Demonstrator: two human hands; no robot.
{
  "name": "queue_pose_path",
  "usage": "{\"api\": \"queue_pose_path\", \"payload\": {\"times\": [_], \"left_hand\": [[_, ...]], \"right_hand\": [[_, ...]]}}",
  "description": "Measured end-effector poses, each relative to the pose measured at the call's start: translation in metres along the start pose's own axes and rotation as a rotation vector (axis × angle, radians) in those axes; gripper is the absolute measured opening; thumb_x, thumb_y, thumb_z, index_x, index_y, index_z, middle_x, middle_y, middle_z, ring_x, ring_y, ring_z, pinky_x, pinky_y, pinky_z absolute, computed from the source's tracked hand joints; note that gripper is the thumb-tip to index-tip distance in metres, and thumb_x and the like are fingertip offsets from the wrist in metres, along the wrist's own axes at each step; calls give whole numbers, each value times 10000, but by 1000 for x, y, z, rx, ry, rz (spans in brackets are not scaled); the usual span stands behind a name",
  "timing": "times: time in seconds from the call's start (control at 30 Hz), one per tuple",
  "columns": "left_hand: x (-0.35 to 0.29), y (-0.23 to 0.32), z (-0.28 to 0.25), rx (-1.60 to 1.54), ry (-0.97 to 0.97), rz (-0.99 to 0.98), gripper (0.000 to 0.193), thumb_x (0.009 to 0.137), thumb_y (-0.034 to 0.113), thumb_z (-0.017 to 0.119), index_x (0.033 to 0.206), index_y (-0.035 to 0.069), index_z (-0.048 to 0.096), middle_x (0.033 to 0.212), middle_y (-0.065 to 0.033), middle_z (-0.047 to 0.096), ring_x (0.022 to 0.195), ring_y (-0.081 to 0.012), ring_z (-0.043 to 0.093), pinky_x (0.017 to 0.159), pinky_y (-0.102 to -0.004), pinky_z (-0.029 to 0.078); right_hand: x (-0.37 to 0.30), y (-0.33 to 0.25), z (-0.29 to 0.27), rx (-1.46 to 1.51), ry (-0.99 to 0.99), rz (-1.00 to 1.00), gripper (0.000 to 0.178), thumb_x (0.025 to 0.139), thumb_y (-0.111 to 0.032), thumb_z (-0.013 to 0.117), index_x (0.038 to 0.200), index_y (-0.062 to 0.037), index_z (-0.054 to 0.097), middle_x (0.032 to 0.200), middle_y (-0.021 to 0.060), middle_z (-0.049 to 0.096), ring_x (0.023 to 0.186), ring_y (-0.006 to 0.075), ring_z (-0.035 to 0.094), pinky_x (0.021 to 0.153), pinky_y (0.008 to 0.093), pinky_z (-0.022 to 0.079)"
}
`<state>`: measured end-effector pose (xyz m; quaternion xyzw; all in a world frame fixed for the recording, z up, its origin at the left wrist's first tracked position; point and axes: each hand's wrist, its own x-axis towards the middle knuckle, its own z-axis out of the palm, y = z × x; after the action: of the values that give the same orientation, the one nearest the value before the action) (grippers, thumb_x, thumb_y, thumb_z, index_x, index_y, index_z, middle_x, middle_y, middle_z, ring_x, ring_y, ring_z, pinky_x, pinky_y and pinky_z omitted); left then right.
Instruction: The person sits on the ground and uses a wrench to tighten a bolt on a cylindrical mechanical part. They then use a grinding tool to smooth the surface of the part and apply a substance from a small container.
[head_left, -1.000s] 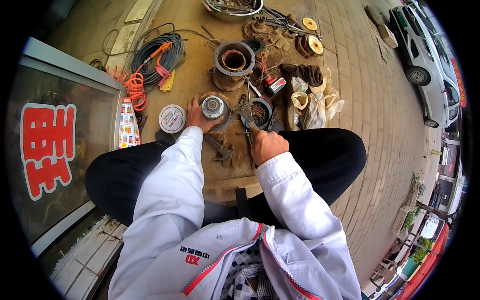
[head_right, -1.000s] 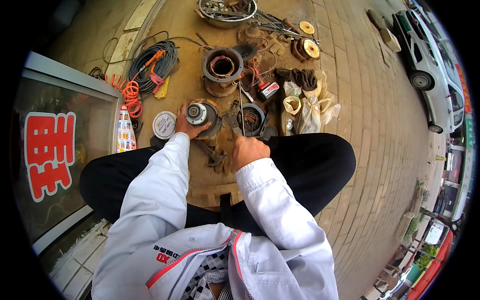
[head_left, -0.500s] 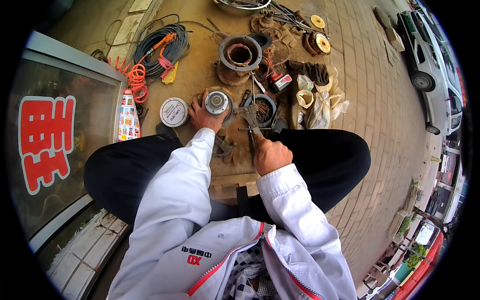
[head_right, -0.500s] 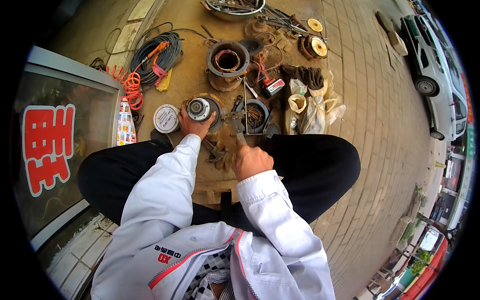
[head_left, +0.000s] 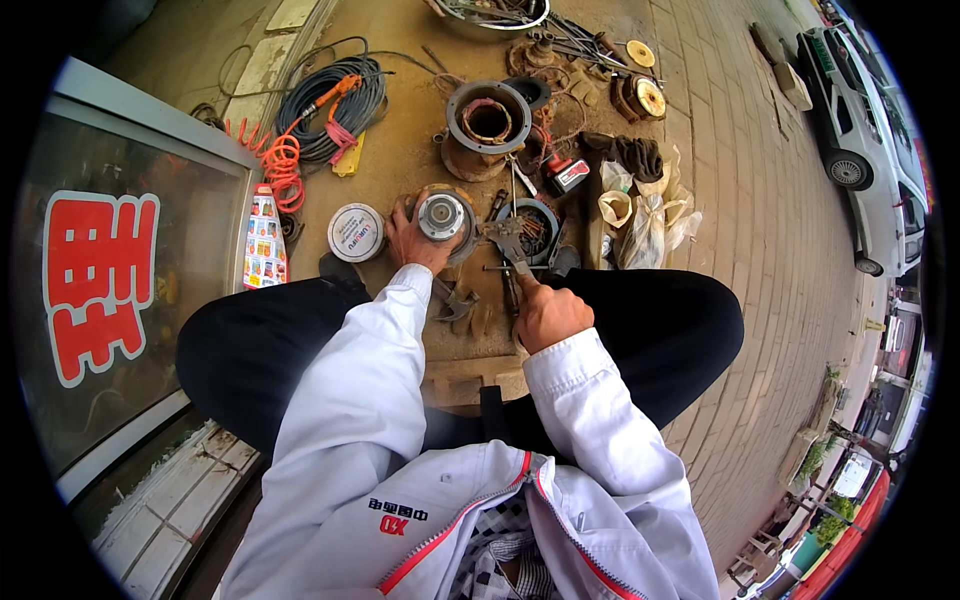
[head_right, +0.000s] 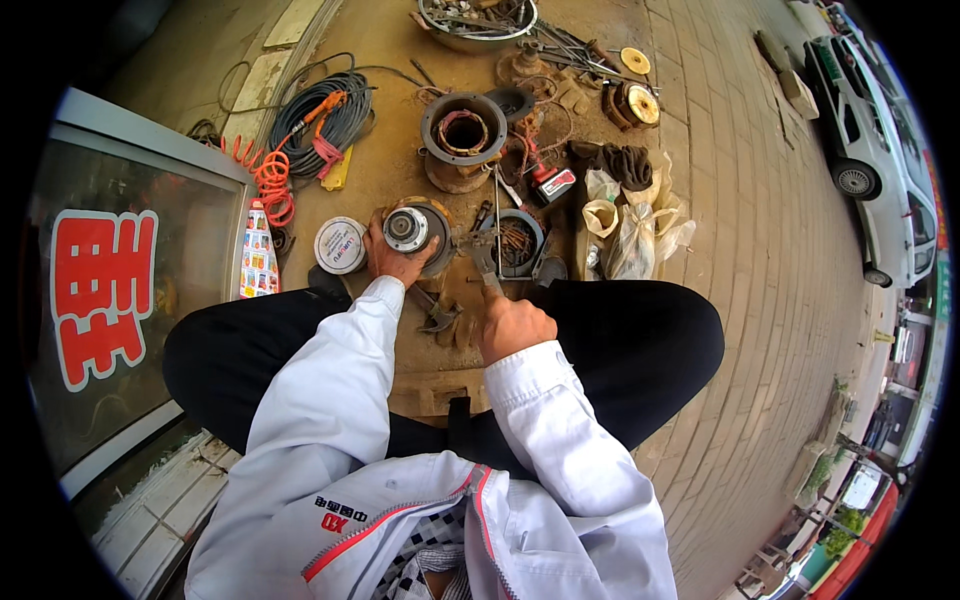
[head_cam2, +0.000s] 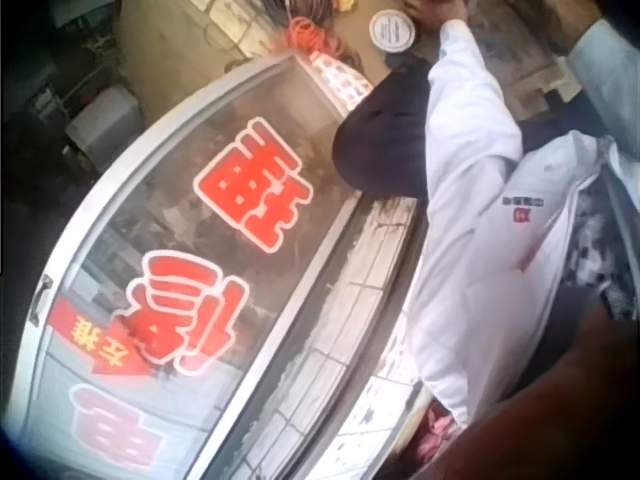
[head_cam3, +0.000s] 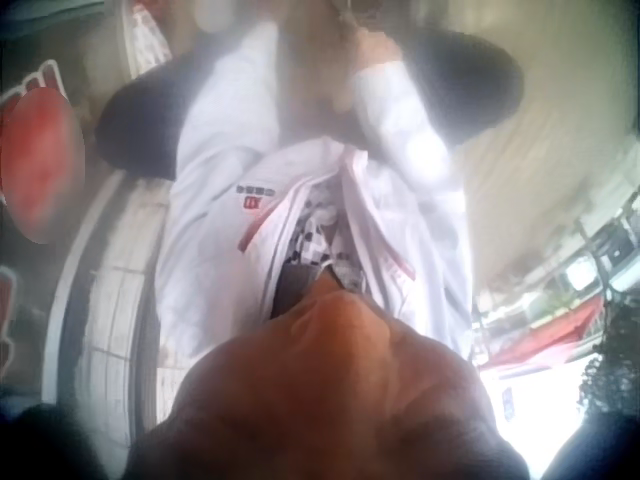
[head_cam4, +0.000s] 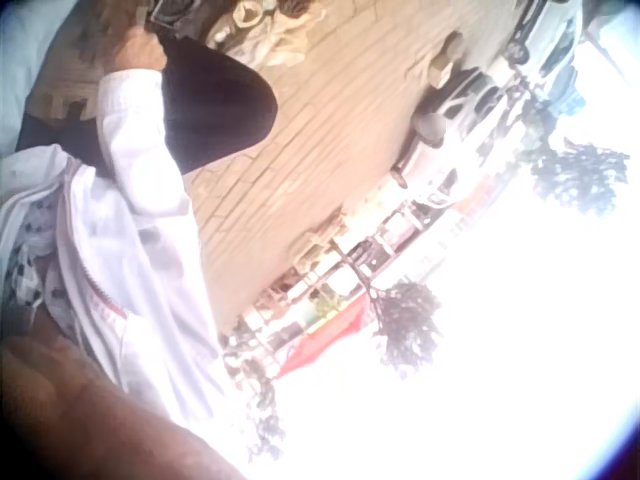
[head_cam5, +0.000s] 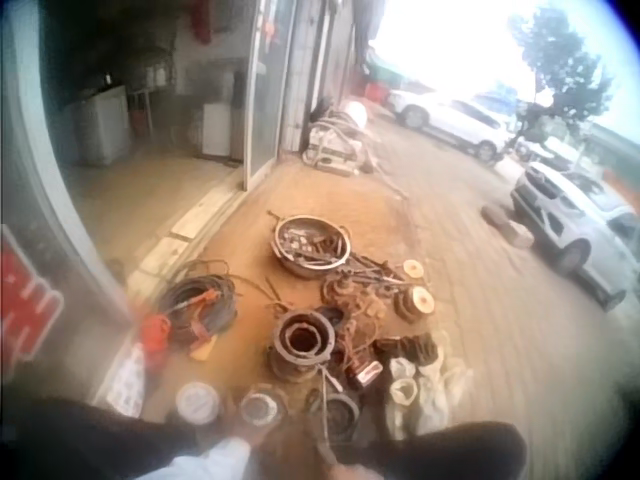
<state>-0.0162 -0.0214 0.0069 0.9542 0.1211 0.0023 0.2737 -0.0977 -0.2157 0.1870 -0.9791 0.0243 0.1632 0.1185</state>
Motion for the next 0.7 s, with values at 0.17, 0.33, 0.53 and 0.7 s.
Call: {"api": "queue_pose_path", "payload": {"times": [0.17,0.33,0.53,0.7], "left_hand": [[-2,-7,-3,-51,-45,-28,960,681,533,823,1510,331,384,1527,-188,316,1375,-434,337,1175,-507,270],[2,10,-10,23,-8,5,924,711,521,809,1472,170,420,1436,-121,376,1344,-360,362,1173,-462,251],[-9,4,-6,24,-80,-2,936,715,542,805,1483,177,416,1484,-134,327,1377,-375,305,1183,-451,247],[0,1,-8,-90,-25,-27,929,670,510,836,1475,270,437,1484,-174,344,1366,-414,328,1155,-491,293]], "right_hand": [[14,-9,-12,-32,-44,-67,339,868,-198,588,1188,-196,700,803,181,716,755,381,712,675,500,568],[10,1,5,13,102,-52,282,873,-200,623,1126,-225,745,735,198,690,696,393,689,635,502,554],[-9,3,1,-16,-13,-6,308,854,-176,633,1138,-222,742,746,181,699,708,380,693,659,480,564],[20,-12,-8,9,-16,-35,327,870,-161,583,1169,-185,712,774,207,700,748,397,698,679,492,563]]}}
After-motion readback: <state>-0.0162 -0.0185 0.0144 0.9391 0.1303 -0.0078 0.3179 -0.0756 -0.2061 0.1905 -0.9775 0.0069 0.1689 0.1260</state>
